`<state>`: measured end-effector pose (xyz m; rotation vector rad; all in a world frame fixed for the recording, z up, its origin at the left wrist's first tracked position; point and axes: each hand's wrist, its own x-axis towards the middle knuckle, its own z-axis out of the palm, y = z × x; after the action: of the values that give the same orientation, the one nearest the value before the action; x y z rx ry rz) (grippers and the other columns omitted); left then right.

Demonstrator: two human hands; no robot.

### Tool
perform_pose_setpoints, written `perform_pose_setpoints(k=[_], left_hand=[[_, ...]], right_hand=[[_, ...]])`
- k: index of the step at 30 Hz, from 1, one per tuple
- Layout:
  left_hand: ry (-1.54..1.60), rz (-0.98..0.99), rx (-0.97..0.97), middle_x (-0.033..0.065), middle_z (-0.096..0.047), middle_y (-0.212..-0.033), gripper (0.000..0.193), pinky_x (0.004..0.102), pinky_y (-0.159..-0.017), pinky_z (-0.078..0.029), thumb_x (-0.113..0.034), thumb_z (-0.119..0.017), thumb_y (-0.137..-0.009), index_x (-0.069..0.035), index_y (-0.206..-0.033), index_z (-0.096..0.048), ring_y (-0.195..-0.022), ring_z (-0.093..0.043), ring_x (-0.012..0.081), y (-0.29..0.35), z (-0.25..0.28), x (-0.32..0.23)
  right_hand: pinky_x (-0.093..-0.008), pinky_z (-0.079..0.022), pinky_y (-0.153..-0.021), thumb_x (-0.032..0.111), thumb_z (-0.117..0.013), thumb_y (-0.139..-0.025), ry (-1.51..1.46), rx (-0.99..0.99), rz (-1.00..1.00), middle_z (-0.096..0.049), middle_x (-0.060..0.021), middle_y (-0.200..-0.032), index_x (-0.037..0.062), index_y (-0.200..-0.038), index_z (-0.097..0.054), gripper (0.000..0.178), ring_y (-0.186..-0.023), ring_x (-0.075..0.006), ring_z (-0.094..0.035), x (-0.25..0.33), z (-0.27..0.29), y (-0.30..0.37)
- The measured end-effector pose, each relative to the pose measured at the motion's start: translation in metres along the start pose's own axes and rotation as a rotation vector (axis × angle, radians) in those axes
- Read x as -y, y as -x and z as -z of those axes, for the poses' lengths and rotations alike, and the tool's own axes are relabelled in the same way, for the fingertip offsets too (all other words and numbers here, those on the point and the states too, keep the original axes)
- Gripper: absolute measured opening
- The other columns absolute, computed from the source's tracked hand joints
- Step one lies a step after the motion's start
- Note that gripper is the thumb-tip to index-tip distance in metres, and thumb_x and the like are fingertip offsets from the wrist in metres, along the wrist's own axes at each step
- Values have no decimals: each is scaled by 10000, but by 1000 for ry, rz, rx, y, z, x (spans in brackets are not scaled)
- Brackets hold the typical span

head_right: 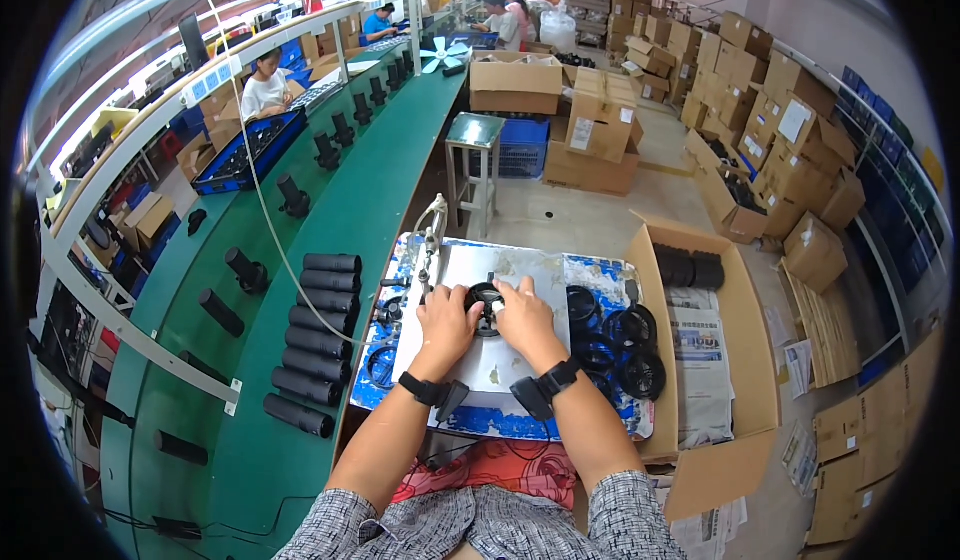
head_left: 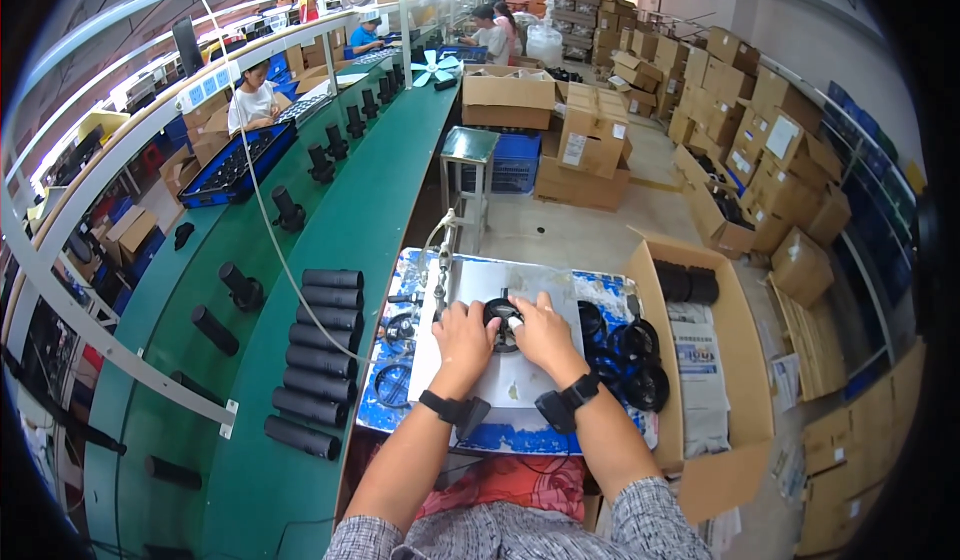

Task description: The person picks up a black cylinder, places it onto a metal machine, and then removes it before picking up a black circular frame, placing it on the machine, and putting it into a cardboard box. This sequence is repeated multiple times throughout the video.

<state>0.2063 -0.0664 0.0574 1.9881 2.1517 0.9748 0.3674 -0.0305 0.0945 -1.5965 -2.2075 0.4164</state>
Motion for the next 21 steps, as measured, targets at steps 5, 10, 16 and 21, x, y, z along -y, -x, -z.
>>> perform_pose_setpoints(k=[5, 10, 16, 21], left_hand=[[91, -33, 46, 142, -612, -1193, 337, 529, -908, -430, -246, -719, -949, -126, -1264, -699, -1142, -590, 363, 12, 15, 25], [208, -136, -66, 124, -629, -1167, 297, 514, -911, -434, -174, -715, -938, -141, -1233, -730, -1147, -595, 350, 21, 50, 53], [31, -2, -104, 117, -628, -1151, 287, 515, -934, -445, -115, -750, -894, -160, -1177, -732, -1156, -599, 337, -10, 78, 123], [-301, 30, 125, 94, -611, -1184, 361, 518, -945, -462, -119, -826, -827, -165, -1170, -722, -1168, -600, 331, -64, 57, 171]], right_hand=[[-486, -561, -998, 420, -818, -801, -111, 39, 98, -574, -221, -1364, 17, -1448, -584, 797, -1168, -447, -664, 9, 9, 11], [-476, -556, -998, 511, -874, -728, -76, 93, 153, -563, -196, -1351, 30, -1469, -576, 932, -1155, -426, -671, -6, 15, -1], [-465, -556, -1000, 527, -903, -685, -114, 70, 181, -571, -175, -1294, 39, -1461, -584, 971, -1145, -409, -671, -4, 12, 0], [-462, -554, -1001, 525, -917, -676, -149, 24, 139, -570, -171, -1262, 66, -1449, -595, 955, -1167, -398, -660, -10, 8, 9]])
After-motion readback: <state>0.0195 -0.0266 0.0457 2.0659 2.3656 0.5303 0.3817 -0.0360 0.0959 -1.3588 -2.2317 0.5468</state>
